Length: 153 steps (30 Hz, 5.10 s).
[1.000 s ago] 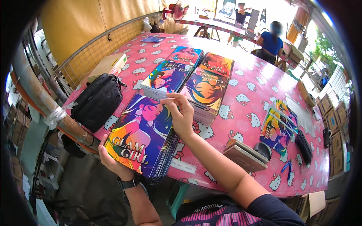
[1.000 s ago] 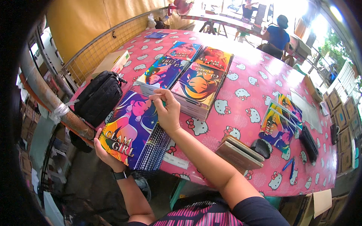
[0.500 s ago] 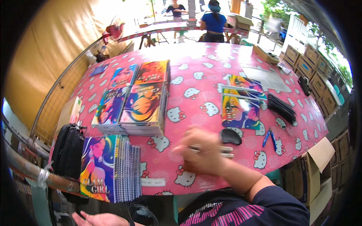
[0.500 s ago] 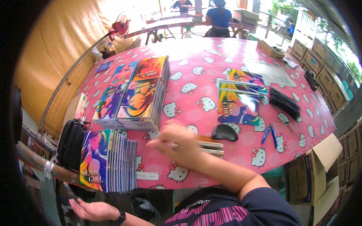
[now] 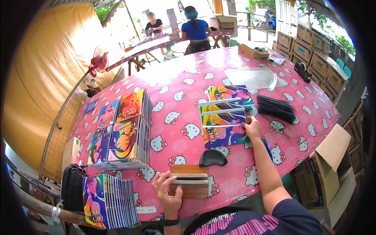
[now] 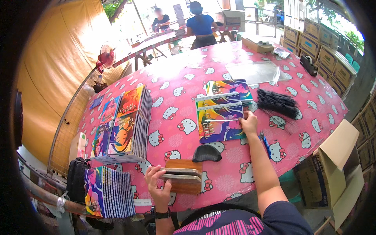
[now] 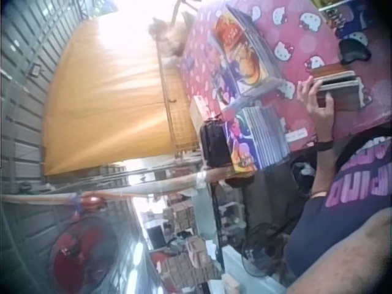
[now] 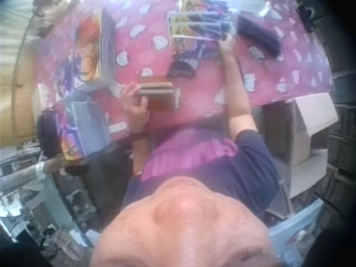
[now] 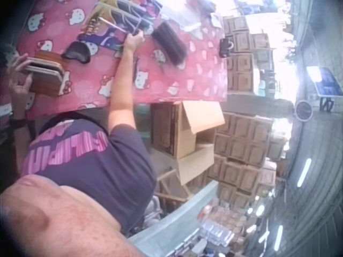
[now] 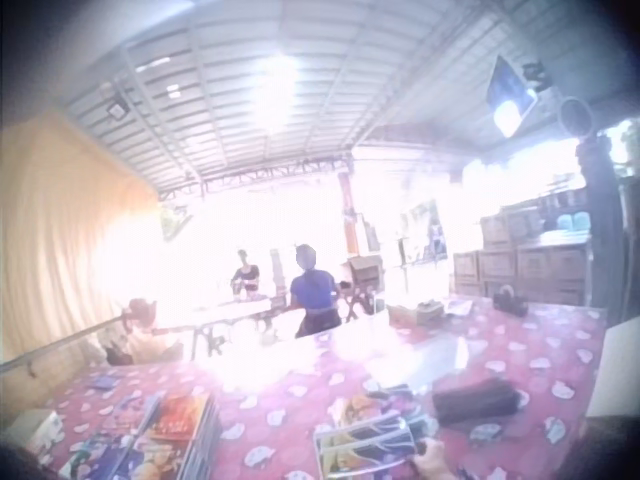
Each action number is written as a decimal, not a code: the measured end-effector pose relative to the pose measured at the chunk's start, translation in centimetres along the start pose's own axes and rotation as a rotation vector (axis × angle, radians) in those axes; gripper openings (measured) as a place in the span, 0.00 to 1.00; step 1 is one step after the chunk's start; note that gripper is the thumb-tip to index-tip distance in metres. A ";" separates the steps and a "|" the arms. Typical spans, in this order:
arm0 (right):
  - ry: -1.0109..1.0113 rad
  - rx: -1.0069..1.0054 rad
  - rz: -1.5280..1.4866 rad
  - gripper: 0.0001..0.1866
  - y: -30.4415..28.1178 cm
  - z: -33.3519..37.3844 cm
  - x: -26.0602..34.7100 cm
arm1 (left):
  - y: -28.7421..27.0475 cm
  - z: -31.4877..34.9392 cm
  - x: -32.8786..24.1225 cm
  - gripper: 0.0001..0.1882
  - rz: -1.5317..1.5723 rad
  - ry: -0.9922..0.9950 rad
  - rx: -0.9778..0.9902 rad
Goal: The person handles notebooks and plastic spiral coils on a table, inserting the coils through the punched holes and using a hand tool to finish the ends.
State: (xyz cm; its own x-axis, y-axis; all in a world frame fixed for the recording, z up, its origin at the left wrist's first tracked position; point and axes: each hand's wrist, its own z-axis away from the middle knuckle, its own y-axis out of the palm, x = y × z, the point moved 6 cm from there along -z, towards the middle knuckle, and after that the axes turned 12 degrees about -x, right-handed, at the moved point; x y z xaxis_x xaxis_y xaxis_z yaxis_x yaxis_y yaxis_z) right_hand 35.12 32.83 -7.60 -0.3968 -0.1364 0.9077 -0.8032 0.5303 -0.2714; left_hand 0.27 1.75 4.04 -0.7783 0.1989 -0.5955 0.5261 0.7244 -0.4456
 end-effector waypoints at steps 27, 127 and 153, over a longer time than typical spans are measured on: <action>-0.416 0.629 -0.421 0.14 -5.4 20.0 21.0 | -2.0 -6.8 0.8 0.10 1.007 -0.283 -0.021; -0.675 0.926 0.168 0.34 -4.6 17.2 13.6 | 3.8 -2.6 -8.8 0.09 0.051 0.254 0.214; -0.170 1.237 -0.304 0.33 -3.3 16.6 21.3 | 1.4 -3.9 -4.6 0.22 -0.012 0.126 0.158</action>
State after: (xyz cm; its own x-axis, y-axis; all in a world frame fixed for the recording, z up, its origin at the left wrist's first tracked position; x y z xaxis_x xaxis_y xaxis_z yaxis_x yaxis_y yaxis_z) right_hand 21.93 14.27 7.30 -0.1042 -0.2679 0.9578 -0.7103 -0.6540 -0.2602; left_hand 3.28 4.45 8.73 -0.8163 0.2790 -0.5057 0.5560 0.6168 -0.5571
